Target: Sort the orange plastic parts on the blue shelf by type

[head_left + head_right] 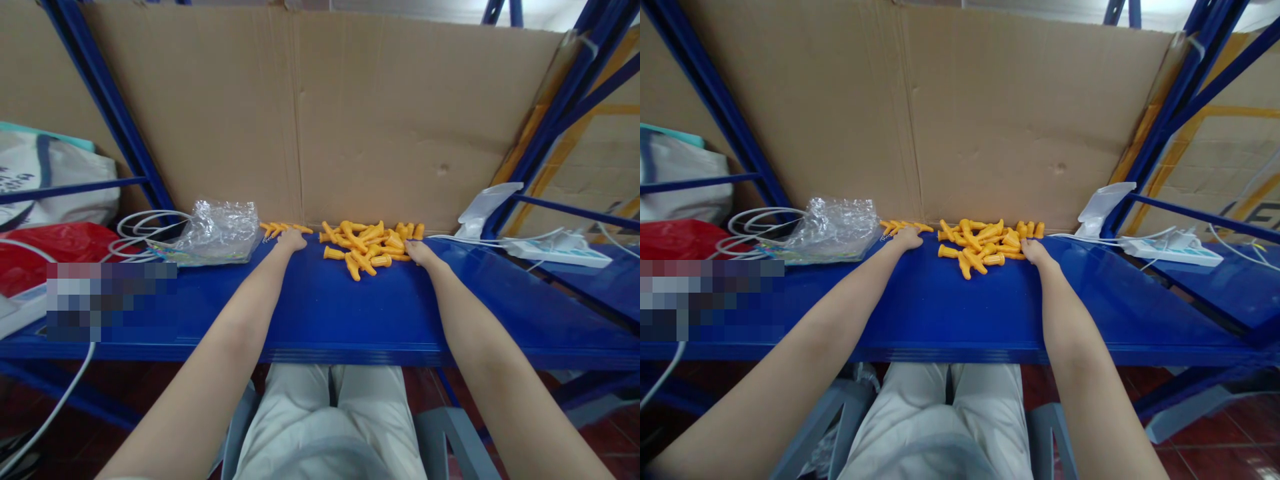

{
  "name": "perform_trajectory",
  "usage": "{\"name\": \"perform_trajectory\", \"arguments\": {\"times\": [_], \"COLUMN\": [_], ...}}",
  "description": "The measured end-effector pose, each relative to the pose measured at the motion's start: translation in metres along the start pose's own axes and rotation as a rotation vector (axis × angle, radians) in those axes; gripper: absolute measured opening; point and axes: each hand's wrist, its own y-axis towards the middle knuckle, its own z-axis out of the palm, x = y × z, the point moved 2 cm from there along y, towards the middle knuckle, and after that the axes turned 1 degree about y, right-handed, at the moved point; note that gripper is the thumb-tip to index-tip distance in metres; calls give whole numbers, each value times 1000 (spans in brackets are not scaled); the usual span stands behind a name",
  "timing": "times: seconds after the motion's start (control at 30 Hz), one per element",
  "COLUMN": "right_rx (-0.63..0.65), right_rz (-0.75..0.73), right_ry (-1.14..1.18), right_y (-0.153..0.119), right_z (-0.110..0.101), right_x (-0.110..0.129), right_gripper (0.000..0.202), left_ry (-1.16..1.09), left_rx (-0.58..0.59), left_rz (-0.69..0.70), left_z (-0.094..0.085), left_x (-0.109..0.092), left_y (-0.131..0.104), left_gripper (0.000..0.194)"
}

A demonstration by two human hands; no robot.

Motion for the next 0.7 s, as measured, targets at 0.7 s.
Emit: {"name": "perform_trajectory", "arguments": {"times": [0.7], "right_rx": [40], "right_rz": [42], "right_ry": [-6], "right_y": [8], "right_z": [5], "right_x": [-8], "right_gripper": [62], "left_ry": [-17], "left_rx": [6], "left_rz": [412], "left_z": [25], "left_x": [-28], "left_y": [-37], "left_gripper": [56]}}
